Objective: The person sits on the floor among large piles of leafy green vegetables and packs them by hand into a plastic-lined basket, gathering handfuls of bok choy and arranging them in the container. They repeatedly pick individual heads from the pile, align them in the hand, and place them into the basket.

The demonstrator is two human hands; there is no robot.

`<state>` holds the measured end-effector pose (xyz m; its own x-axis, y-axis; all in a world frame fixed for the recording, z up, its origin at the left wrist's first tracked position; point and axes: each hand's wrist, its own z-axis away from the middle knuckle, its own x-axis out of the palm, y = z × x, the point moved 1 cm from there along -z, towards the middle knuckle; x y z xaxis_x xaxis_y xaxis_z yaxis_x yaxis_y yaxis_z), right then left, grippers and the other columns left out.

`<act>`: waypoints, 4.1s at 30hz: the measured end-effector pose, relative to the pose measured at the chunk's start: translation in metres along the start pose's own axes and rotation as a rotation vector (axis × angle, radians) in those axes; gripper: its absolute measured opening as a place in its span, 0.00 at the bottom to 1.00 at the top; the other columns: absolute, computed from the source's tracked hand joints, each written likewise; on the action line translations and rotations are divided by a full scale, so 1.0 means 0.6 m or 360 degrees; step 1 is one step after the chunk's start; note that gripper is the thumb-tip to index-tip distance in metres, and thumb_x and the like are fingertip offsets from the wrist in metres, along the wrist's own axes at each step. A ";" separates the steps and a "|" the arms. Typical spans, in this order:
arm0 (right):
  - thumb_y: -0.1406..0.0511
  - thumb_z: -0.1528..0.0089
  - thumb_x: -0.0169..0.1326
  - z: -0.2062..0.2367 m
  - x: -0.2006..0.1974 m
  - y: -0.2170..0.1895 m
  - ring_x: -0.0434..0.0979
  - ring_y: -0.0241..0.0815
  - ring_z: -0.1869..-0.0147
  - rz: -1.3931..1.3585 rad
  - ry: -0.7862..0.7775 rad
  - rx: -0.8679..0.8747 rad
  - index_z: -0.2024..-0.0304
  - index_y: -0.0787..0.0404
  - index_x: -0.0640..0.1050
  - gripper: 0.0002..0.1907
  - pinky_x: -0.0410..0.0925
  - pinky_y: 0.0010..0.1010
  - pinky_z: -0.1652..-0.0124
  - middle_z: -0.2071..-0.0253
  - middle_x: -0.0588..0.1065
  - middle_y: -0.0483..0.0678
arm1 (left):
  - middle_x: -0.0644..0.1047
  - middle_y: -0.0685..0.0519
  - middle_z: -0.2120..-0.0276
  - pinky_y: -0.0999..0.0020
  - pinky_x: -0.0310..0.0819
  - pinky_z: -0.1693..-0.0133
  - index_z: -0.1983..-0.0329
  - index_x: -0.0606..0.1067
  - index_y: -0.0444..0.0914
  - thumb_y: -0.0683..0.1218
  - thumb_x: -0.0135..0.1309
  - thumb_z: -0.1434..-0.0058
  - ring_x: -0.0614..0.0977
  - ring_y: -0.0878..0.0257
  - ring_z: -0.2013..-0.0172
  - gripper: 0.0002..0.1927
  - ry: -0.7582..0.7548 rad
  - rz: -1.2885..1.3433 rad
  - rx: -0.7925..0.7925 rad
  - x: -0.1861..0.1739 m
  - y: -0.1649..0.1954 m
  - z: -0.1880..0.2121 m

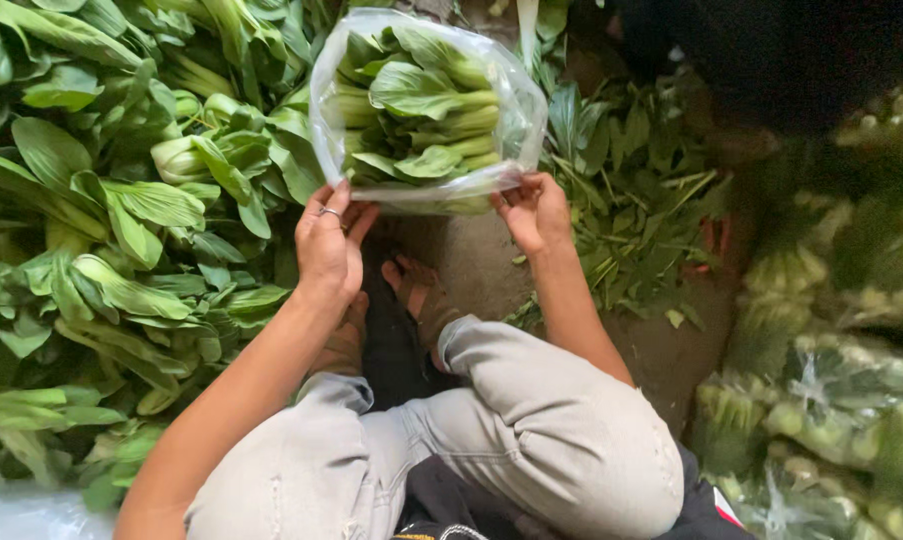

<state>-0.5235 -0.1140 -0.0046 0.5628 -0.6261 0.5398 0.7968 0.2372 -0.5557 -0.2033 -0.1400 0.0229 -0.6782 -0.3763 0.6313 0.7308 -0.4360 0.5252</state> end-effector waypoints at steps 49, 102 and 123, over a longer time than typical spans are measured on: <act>0.45 0.28 0.39 -0.027 0.300 -0.094 0.76 0.59 0.57 0.2726 0.0385 -0.1533 0.54 0.60 0.78 0.28 0.67 0.53 0.58 0.59 0.76 0.55 | 0.74 0.47 0.76 0.60 0.66 0.70 0.66 0.79 0.31 0.55 0.59 0.28 0.73 0.60 0.75 0.22 -0.0402 -0.2189 0.1311 0.214 0.166 -0.216; 0.38 0.33 0.30 -0.038 0.058 -0.043 0.47 0.45 0.19 0.0959 -0.0122 -0.0629 0.22 0.53 0.54 0.43 0.46 0.46 0.30 0.21 0.50 0.48 | 0.61 0.44 0.25 0.60 0.53 0.28 0.22 0.54 0.40 0.61 0.37 0.20 0.64 0.52 0.26 0.31 -0.0445 -0.1211 0.0771 0.044 0.137 -0.177; 0.59 0.31 0.62 -0.145 0.302 -0.188 0.78 0.44 0.52 0.2670 -0.1087 -0.1277 0.39 0.63 0.78 0.22 0.73 0.36 0.50 0.51 0.79 0.54 | 0.76 0.41 0.44 0.49 0.72 0.46 0.44 0.71 0.35 0.56 0.64 0.37 0.78 0.43 0.45 0.27 -0.0102 -0.2584 0.0975 0.144 0.160 -0.196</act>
<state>-0.5307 -0.3189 0.1010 0.6431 0.2148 -0.7350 -0.6840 -0.2706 -0.6775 -0.2010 -0.3105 0.0605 -0.6986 0.1318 -0.7032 -0.7042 0.0473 0.7084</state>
